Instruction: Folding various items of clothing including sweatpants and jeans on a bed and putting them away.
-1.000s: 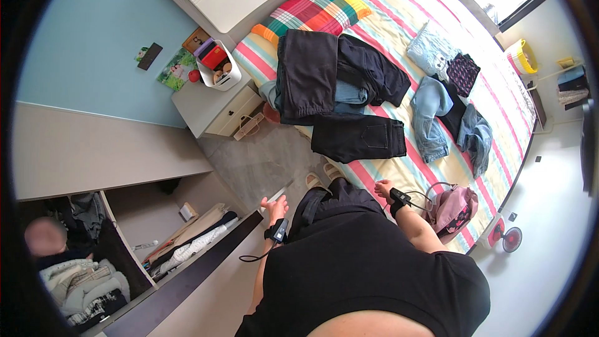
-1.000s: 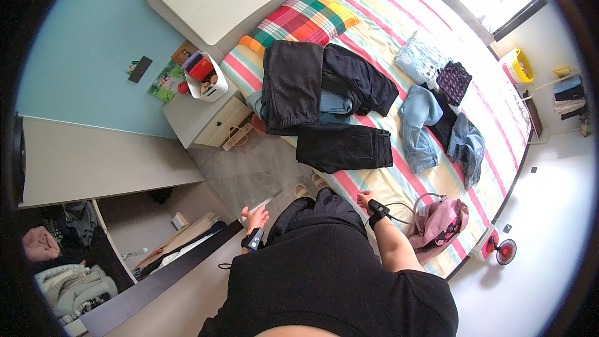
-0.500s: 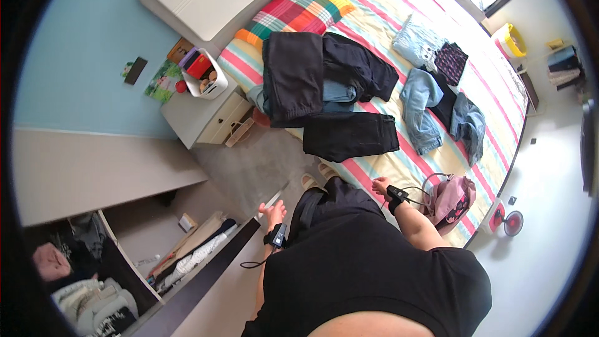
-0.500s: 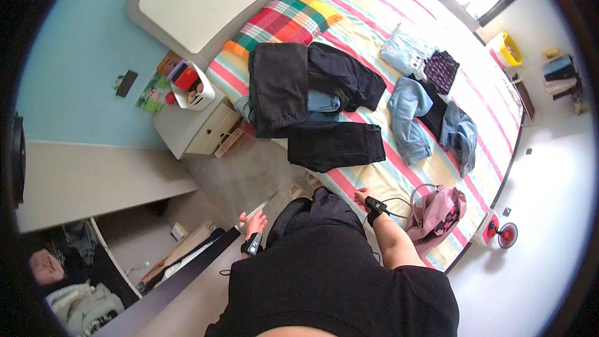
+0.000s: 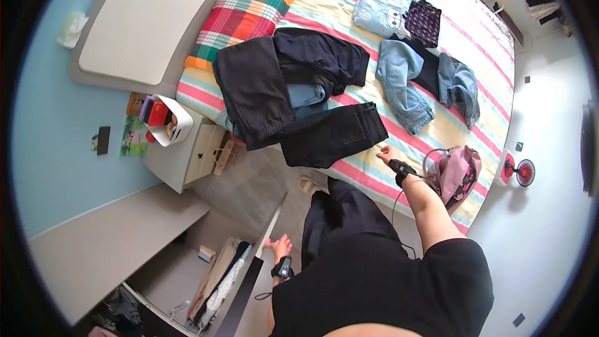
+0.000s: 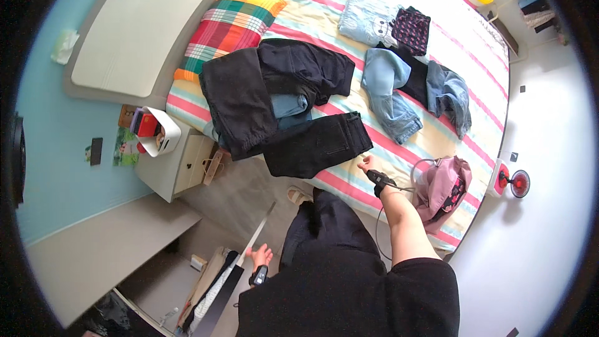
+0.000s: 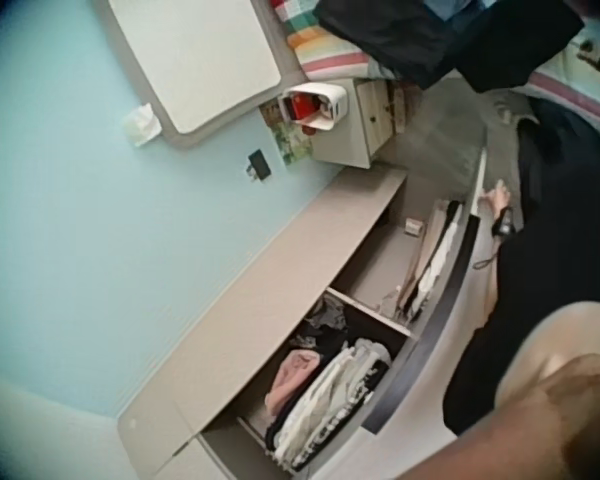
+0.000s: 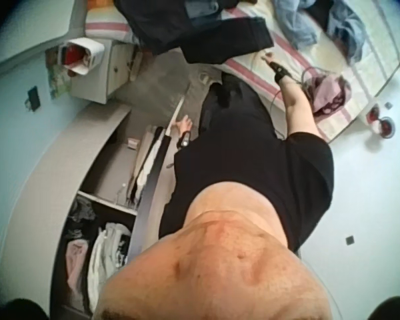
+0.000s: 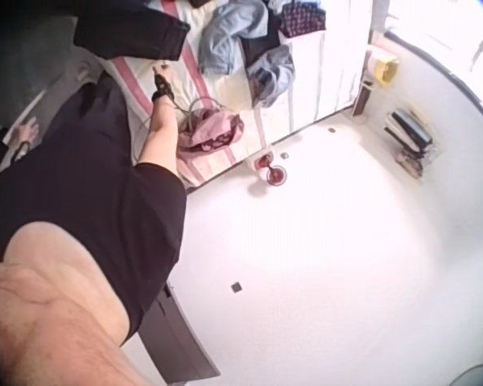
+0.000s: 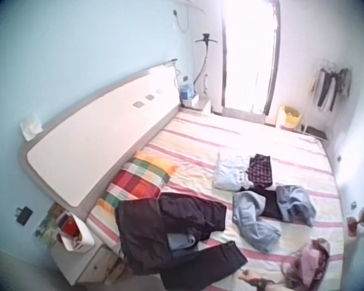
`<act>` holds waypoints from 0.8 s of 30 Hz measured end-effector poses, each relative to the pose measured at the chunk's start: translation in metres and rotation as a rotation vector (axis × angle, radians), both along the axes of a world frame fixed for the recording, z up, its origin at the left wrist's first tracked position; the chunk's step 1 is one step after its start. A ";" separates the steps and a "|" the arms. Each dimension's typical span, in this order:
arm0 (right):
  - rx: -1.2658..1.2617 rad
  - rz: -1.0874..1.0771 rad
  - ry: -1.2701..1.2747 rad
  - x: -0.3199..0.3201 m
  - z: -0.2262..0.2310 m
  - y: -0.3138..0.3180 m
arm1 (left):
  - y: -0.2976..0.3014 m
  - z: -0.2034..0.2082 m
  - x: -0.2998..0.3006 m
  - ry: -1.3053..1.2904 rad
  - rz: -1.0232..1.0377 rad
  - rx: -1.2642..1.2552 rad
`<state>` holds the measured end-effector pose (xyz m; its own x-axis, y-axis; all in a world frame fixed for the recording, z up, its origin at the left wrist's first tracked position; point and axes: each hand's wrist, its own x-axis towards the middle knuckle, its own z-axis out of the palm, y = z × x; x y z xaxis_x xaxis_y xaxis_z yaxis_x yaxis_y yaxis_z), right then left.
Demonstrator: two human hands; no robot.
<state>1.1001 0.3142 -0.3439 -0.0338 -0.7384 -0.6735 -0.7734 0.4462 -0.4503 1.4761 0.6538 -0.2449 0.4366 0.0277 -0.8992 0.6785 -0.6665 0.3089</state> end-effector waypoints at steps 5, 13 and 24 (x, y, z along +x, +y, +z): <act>0.029 0.045 0.089 0.021 -0.020 -0.057 | -0.005 0.008 -0.018 0.000 0.005 0.130; 0.018 -0.094 0.175 0.010 -0.070 -0.115 | -0.086 0.039 -0.054 -0.029 -0.222 0.098; 0.395 -0.088 -0.339 -0.010 -0.108 -0.153 | -0.150 0.049 -0.073 -0.056 -0.347 0.100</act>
<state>1.0896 0.1610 -0.4516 0.1842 -0.4301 -0.8838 -0.5653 0.6892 -0.4533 1.4026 0.5033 -0.1961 0.4838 -0.0441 -0.8741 0.3902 -0.8831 0.2605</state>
